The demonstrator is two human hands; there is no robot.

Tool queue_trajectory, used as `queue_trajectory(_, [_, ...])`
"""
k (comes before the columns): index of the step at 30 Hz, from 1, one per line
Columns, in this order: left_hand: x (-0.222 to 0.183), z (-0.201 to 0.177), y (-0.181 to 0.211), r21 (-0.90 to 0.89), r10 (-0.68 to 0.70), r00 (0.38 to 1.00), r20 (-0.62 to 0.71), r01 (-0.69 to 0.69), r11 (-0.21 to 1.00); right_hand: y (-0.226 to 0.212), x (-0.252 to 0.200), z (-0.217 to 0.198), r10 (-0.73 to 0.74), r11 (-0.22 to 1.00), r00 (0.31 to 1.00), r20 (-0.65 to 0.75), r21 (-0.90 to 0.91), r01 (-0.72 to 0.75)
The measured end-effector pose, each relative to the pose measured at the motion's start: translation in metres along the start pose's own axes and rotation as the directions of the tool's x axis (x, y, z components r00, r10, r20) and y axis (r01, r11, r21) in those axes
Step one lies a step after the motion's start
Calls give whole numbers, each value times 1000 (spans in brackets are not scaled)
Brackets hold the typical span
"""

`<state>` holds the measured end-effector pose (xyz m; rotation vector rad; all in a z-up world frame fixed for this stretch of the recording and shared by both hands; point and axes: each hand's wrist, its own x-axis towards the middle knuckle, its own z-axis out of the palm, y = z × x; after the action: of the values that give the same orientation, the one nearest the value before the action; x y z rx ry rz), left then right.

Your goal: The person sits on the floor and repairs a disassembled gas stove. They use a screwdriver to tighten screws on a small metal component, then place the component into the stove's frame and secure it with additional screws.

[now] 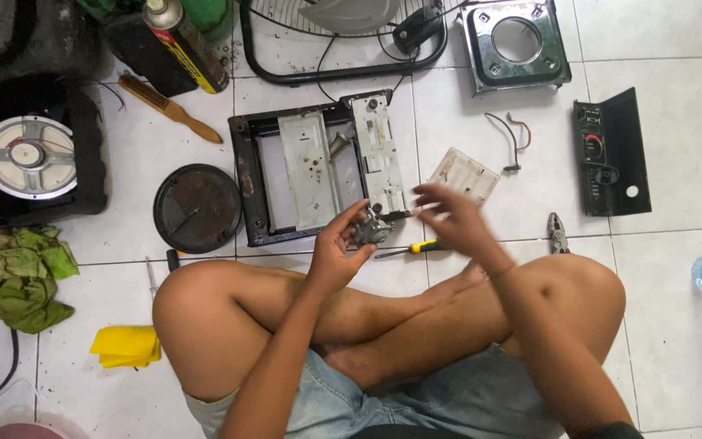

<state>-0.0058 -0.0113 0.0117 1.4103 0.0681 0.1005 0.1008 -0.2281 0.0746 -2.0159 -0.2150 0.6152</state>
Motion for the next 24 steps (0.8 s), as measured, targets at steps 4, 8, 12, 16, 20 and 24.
queue_trajectory(4, [5, 9, 11, -14, -42, 998, 56, 43, 999, 3, -26, 54, -8, 890, 982, 191, 449, -80])
queue_trajectory(8, [4, -4, -22, -19, -118, 993, -30, 117, 993, 9, -26, 75, 185, 708, 969, 164, 662, -248])
queue_trajectory(12, [10, -16, -31, 35, -166, 985, -55, 169, 985, 26, -18, 96, 295, 587, 937, 188, 738, -333])
queue_trajectory(16, [12, -11, -15, 33, -173, 982, -71, 176, 984, 29, -16, 97, 296, 576, 936, 192, 745, -335])
queue_trajectory(20, [15, -2, -8, 32, -164, 982, -91, 168, 985, 65, 0, 107, 285, 464, 943, 170, 837, -291])
queue_trajectory(24, [13, -5, -22, 134, -124, 975, -186, 150, 979, 8, -17, 86, 303, 353, 938, 168, 895, -274])
